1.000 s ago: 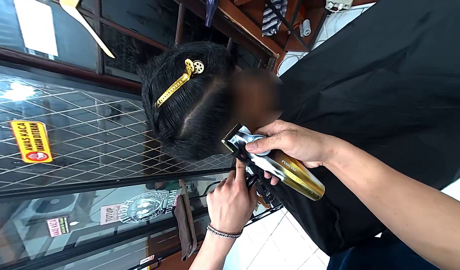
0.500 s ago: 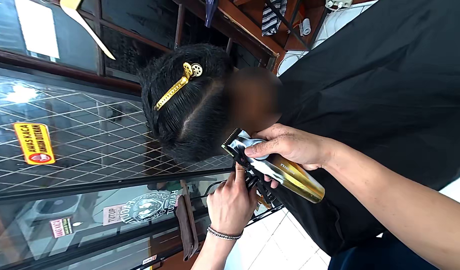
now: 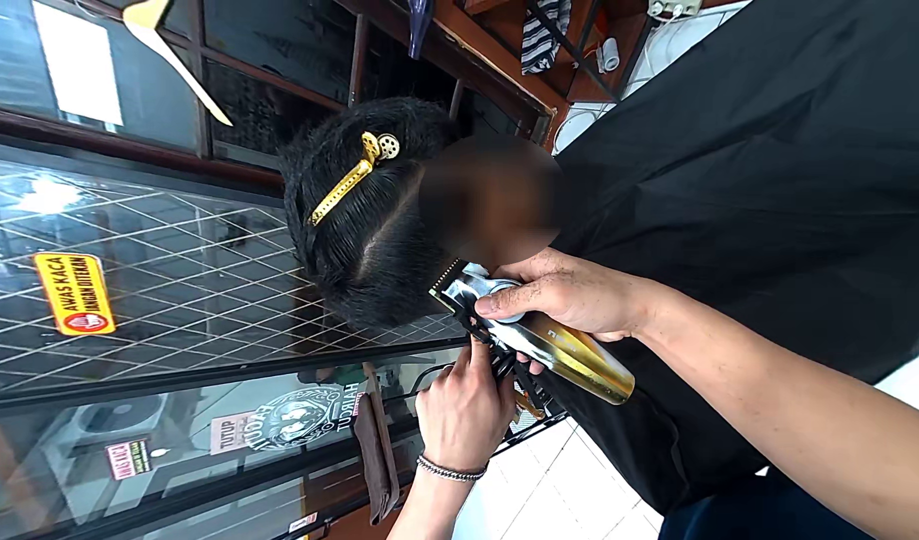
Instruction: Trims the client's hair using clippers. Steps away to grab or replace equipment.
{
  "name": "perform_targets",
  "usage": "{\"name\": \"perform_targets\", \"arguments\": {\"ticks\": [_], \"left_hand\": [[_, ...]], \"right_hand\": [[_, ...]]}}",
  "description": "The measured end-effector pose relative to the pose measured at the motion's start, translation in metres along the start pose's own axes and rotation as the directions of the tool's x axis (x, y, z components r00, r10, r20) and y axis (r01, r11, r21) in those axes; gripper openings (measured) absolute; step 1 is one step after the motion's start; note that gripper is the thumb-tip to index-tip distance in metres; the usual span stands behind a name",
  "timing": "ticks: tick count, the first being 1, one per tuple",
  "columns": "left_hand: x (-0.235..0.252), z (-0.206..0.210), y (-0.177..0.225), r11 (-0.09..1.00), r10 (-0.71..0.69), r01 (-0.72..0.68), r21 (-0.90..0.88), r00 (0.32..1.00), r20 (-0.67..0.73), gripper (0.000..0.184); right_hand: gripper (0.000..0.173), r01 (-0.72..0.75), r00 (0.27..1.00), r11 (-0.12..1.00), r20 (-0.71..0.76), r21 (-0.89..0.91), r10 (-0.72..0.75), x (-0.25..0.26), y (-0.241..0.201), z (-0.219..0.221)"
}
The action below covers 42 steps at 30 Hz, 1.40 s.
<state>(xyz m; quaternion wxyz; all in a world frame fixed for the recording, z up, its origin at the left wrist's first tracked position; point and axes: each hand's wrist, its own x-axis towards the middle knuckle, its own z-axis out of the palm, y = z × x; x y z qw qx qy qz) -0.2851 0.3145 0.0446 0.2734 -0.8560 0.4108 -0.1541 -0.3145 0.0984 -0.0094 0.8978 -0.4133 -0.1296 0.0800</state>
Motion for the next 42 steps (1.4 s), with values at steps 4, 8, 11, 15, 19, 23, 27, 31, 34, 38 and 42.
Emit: {"name": "perform_targets", "arguments": {"ticks": [4,8,11,15,19,23,27,31,34,38,42], "left_hand": [[0.001,0.001,0.0,1.0,0.005,-0.005,-0.007,1.0,-0.003,0.048],[0.001,0.001,0.001,1.0,0.01,-0.01,0.0,1.0,-0.01,0.048],[0.001,0.0,0.002,1.0,0.008,-0.008,0.002,1.0,0.004,0.053],[0.002,0.0,0.003,1.0,0.003,-0.003,0.004,1.0,0.004,0.055],[0.002,0.001,0.002,1.0,0.009,-0.009,0.002,1.0,0.0,0.051],[0.002,0.001,0.003,1.0,0.009,-0.009,0.003,1.0,0.001,0.048],[0.001,0.001,0.003,1.0,0.012,-0.012,0.003,1.0,0.0,0.048],[0.001,0.0,0.002,1.0,0.008,-0.008,0.004,1.0,0.0,0.05],[0.0,0.0,0.003,1.0,0.005,-0.005,0.005,1.0,0.002,0.055],[0.0,0.0,0.002,1.0,0.006,-0.006,-0.002,1.0,0.012,0.059],[0.0,0.001,0.003,1.0,-0.001,0.001,-0.003,1.0,0.011,0.064]], "right_hand": [[0.024,0.041,0.999,0.998,-0.009,-0.039,-0.041,0.0,0.0,-0.001],[0.025,0.005,1.0,0.999,-0.028,-0.032,-0.006,-0.007,0.002,-0.001],[0.027,-0.019,1.0,0.999,-0.002,0.028,0.019,-0.007,0.006,-0.005],[0.028,-0.025,0.999,0.999,0.029,0.025,0.024,-0.006,-0.001,-0.008],[0.024,0.032,0.999,0.999,0.011,0.013,-0.032,-0.005,0.0,-0.005],[0.026,0.008,1.0,0.999,-0.027,-0.038,-0.009,-0.007,0.008,-0.004],[0.027,-0.017,1.0,1.0,0.002,0.002,0.017,-0.006,0.003,-0.006],[0.023,0.002,1.0,0.998,0.005,-0.058,-0.002,-0.006,0.001,-0.007],[0.024,0.014,0.999,0.999,-0.032,-0.031,-0.015,-0.006,0.005,-0.004],[0.024,-0.016,1.0,0.999,-0.002,-0.046,0.016,-0.007,0.001,-0.009],[0.026,-0.023,1.0,0.999,-0.008,-0.033,0.022,-0.006,-0.001,-0.013]]}}
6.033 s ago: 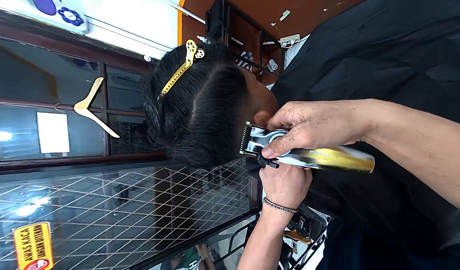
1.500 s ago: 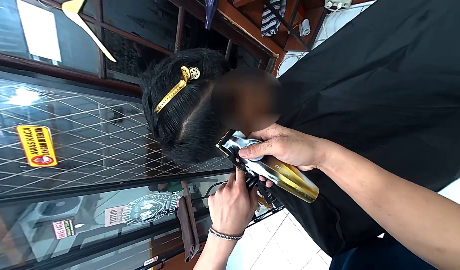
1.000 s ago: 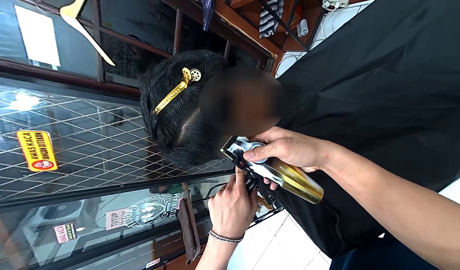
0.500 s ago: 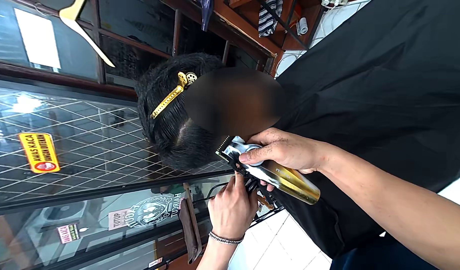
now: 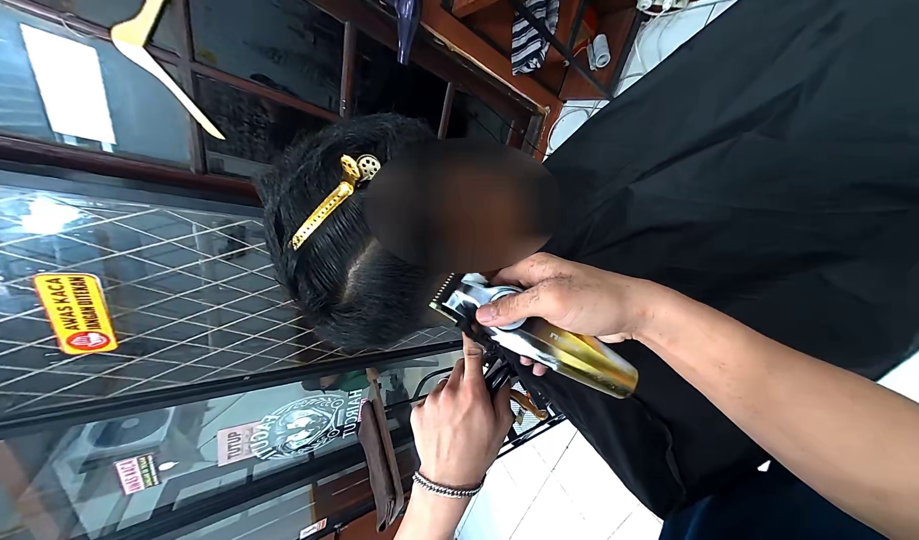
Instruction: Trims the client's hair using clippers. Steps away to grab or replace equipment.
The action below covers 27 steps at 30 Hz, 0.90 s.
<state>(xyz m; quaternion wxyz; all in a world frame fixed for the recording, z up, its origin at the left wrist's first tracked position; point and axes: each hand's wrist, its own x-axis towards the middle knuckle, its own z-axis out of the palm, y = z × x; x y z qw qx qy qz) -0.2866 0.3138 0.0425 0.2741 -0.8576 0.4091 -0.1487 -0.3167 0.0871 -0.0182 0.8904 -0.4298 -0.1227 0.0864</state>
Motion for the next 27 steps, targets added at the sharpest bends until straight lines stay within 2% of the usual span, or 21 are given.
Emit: {"name": "perform_targets", "arguments": {"ticks": [2,5,8,12,15,18,22,25,27], "left_hand": [[0.0,0.0,0.0,1.0,0.001,-0.001,0.004,1.0,0.0,0.064],[0.001,0.0,0.0,1.0,-0.001,0.001,0.01,1.0,0.009,0.07],[0.0,0.002,0.0,1.0,-0.003,0.003,0.001,1.0,-0.002,0.067],[0.0,0.001,-0.001,1.0,-0.004,0.004,0.01,1.0,0.003,0.07],[0.0,0.001,0.0,1.0,-0.004,0.004,0.01,1.0,0.005,0.065],[0.0,0.0,0.0,1.0,-0.006,0.006,0.011,1.0,0.011,0.069],[0.0,0.0,0.001,1.0,0.0,0.0,0.005,1.0,0.005,0.061],[0.0,0.001,0.0,1.0,0.004,-0.004,0.009,1.0,-0.004,0.064],[0.0,0.001,0.001,1.0,-0.002,0.002,0.001,1.0,0.0,0.064]], "right_hand": [[0.024,0.023,1.0,0.999,-0.002,-0.027,-0.023,0.0,-0.001,0.0],[0.026,-0.021,1.0,0.999,-0.015,-0.03,0.021,-0.001,-0.002,-0.005],[0.023,0.024,1.0,0.997,-0.014,-0.076,-0.025,-0.001,-0.006,-0.003],[0.025,-0.045,0.999,0.996,-0.018,-0.074,0.044,-0.001,-0.008,-0.006],[0.024,0.008,1.0,0.991,-0.023,-0.135,-0.011,-0.002,-0.008,-0.001],[0.028,-0.087,0.996,0.99,-0.006,-0.114,0.087,-0.002,-0.011,-0.005],[0.025,0.02,1.0,0.99,-0.004,-0.142,-0.021,-0.003,-0.006,0.002],[0.029,-0.053,0.998,0.987,-0.027,-0.151,0.049,-0.004,-0.007,0.004],[0.027,-0.004,1.0,0.988,-0.029,-0.156,-0.001,-0.003,-0.006,0.005]]}}
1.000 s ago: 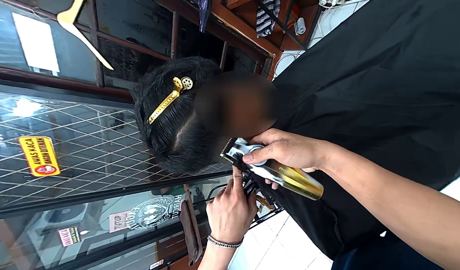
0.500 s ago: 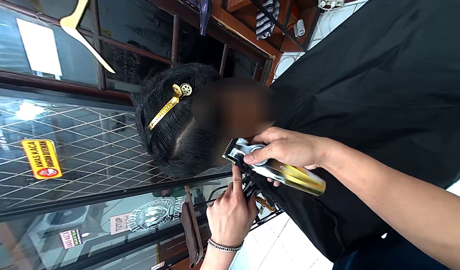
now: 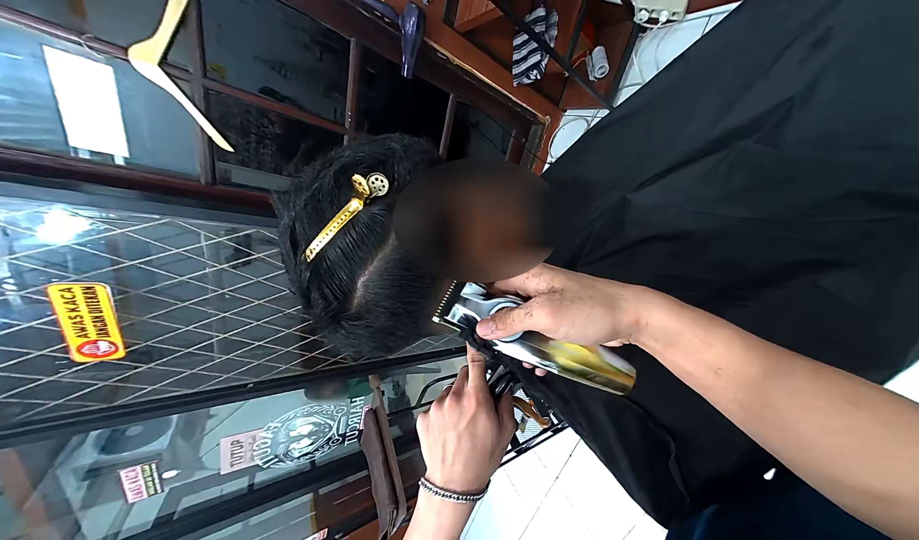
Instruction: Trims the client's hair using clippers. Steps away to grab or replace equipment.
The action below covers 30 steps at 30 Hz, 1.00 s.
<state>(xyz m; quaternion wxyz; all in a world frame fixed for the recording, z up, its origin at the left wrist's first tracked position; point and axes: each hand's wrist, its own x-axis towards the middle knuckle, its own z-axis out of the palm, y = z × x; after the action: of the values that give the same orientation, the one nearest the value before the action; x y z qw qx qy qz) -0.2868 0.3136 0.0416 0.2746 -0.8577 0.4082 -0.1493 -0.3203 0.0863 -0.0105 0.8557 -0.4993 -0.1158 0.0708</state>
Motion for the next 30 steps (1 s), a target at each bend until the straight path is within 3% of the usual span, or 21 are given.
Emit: {"name": "perform_targets", "arguments": {"ticks": [4,6,7,9,11,13,15,18,19,21,25,30], "left_hand": [[0.001,0.001,-0.001,1.0,-0.003,0.003,0.0,1.0,-0.006,0.062],[0.0,0.001,-0.001,1.0,-0.002,0.002,-0.006,1.0,-0.019,0.047],[-0.001,0.003,-0.001,1.0,0.01,-0.011,-0.014,0.999,-0.049,0.035],[-0.008,0.006,-0.005,0.988,0.069,-0.088,-0.126,0.987,-0.146,0.031],[-0.017,0.006,-0.012,0.922,0.107,-0.161,-0.353,0.98,-0.169,0.034],[-0.021,0.004,-0.016,0.828,0.054,-0.202,-0.522,0.957,-0.285,0.04],[-0.016,-0.011,-0.024,0.751,-0.095,-0.249,-0.612,0.876,-0.474,0.04],[0.004,-0.034,-0.025,0.708,-0.281,-0.339,-0.619,0.669,-0.688,0.035],[0.013,-0.033,-0.019,0.716,-0.312,-0.334,-0.612,0.631,-0.71,0.033],[0.029,-0.012,0.001,0.733,-0.329,-0.289,-0.616,0.642,-0.693,0.031],[0.023,0.038,0.038,0.689,-0.303,-0.182,-0.701,0.806,-0.508,0.038],[0.015,0.033,0.054,0.6,-0.429,-0.158,-0.784,0.764,-0.482,0.032]], "right_hand": [[0.025,-0.016,1.0,1.0,-0.021,-0.012,0.015,0.001,0.0,0.0],[0.023,0.084,0.996,0.991,-0.013,-0.103,-0.086,0.004,0.004,0.006],[0.023,0.139,0.99,0.974,0.036,-0.179,-0.135,0.004,0.004,0.011],[0.027,0.203,0.965,0.931,0.222,-0.303,-0.138,-0.002,0.002,0.018],[0.026,0.238,0.94,0.946,0.3,-0.223,-0.165,-0.021,0.004,0.02],[0.023,0.284,0.932,0.957,0.216,0.064,-0.291,-0.049,0.008,0.012],[0.029,0.317,0.933,0.909,0.082,0.27,-0.349,-0.076,0.007,-0.001],[0.037,0.428,0.901,0.858,-0.061,0.284,-0.429,-0.096,0.0,-0.006],[0.039,0.446,0.894,0.851,-0.081,0.279,-0.441,-0.099,-0.002,-0.004],[0.043,0.463,0.886,0.846,-0.103,0.265,-0.453,-0.102,-0.004,0.003],[0.043,0.468,0.881,0.864,-0.181,0.184,-0.438,-0.11,-0.013,0.016],[0.048,0.486,0.842,0.861,-0.346,0.152,-0.414,-0.098,-0.018,0.037]]}}
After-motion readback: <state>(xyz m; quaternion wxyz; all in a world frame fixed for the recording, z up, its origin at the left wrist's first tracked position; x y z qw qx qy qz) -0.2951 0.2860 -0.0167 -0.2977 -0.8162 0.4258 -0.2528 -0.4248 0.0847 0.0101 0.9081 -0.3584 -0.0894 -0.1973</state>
